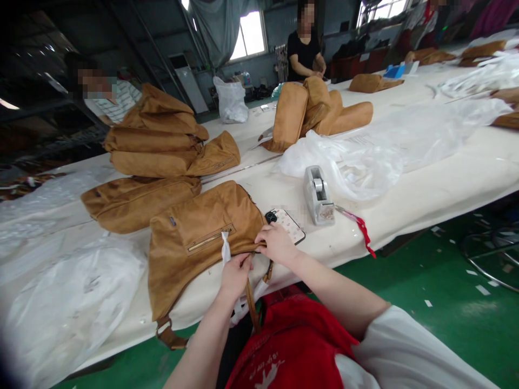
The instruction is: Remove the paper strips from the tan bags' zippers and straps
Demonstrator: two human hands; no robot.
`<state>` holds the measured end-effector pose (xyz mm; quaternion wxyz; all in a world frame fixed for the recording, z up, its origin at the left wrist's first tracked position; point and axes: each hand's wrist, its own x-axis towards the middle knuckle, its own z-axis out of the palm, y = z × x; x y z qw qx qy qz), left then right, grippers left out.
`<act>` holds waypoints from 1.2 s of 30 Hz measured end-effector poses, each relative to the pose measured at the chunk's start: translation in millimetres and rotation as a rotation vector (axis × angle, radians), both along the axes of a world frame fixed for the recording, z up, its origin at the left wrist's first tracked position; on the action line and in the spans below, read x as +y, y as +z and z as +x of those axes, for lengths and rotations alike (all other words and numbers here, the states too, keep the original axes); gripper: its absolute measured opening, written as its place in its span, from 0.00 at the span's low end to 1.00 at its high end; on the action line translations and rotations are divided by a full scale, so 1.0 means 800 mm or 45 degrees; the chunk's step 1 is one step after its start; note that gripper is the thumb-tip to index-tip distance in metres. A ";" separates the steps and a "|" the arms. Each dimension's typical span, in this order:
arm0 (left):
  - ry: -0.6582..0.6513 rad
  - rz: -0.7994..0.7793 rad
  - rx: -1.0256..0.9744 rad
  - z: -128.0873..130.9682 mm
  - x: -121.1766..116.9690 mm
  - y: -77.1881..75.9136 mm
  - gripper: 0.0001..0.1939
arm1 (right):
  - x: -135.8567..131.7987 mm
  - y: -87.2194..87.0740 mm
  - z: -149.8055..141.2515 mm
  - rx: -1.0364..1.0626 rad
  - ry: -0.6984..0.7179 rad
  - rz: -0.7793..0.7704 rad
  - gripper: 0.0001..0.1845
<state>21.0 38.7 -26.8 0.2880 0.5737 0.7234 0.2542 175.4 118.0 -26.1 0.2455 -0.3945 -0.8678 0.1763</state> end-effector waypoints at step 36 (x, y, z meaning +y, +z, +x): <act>-0.443 0.550 1.066 -0.026 0.010 -0.006 0.09 | -0.070 0.048 0.022 -0.571 -0.276 -0.124 0.16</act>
